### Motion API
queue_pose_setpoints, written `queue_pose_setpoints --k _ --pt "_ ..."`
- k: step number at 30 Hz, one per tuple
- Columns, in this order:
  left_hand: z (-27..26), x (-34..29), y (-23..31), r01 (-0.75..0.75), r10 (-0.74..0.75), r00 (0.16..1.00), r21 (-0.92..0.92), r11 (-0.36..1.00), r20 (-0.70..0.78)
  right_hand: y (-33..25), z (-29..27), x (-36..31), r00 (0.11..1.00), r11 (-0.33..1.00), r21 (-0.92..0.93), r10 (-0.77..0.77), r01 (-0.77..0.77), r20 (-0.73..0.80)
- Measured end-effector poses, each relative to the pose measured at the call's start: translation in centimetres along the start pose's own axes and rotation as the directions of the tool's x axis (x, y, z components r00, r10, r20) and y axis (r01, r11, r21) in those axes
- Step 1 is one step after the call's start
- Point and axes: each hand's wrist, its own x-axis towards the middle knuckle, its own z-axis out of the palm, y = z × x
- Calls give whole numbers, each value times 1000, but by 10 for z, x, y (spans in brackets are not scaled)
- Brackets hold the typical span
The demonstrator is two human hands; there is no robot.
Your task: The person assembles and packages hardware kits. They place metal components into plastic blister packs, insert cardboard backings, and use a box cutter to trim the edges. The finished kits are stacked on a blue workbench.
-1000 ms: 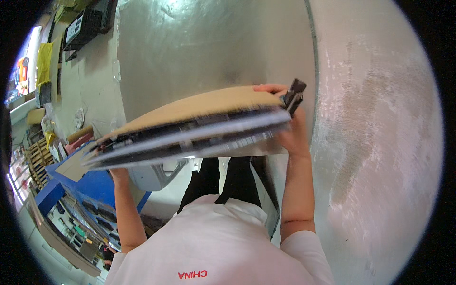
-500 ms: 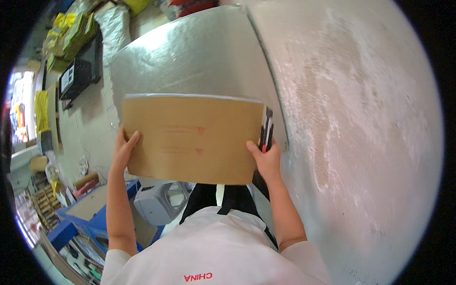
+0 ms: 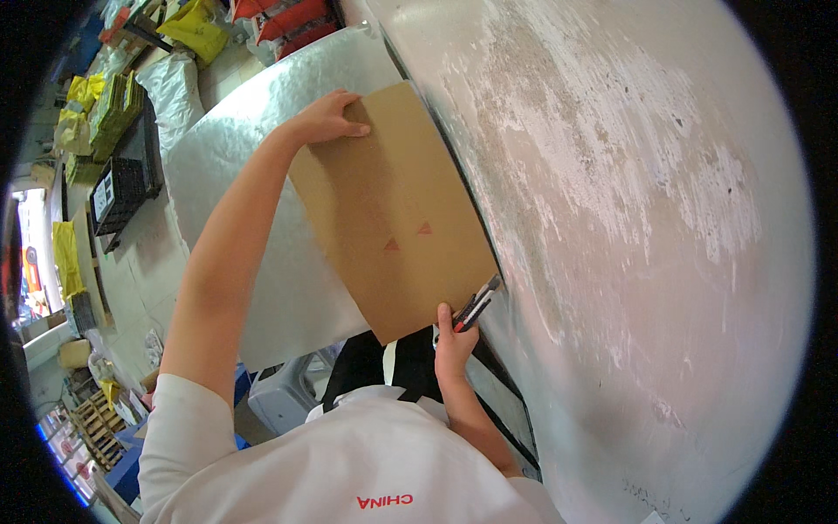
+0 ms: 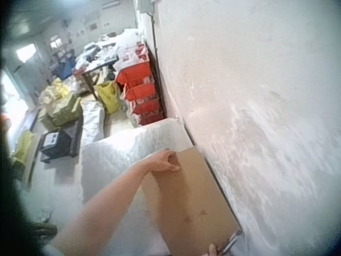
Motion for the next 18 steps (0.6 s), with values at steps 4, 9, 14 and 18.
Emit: queue_pose_setpoints --k 4,9,14,18 --pt "-6 19 7 58 -69 994 134 989 79 -7 7 4 995 983 164 77 -86 62" --pt "15 -20 20 70 39 903 236 969 -427 -24 0 6 988 995 83 46 -59 149" --pt "74 -166 31 -232 -491 493 -653 721 -718 -51 -21 -11 987 980 -161 135 -120 86" --pt "160 -244 76 -187 -646 660 -916 355 -384 -74 -25 -27 991 926 -366 -55 96 122"
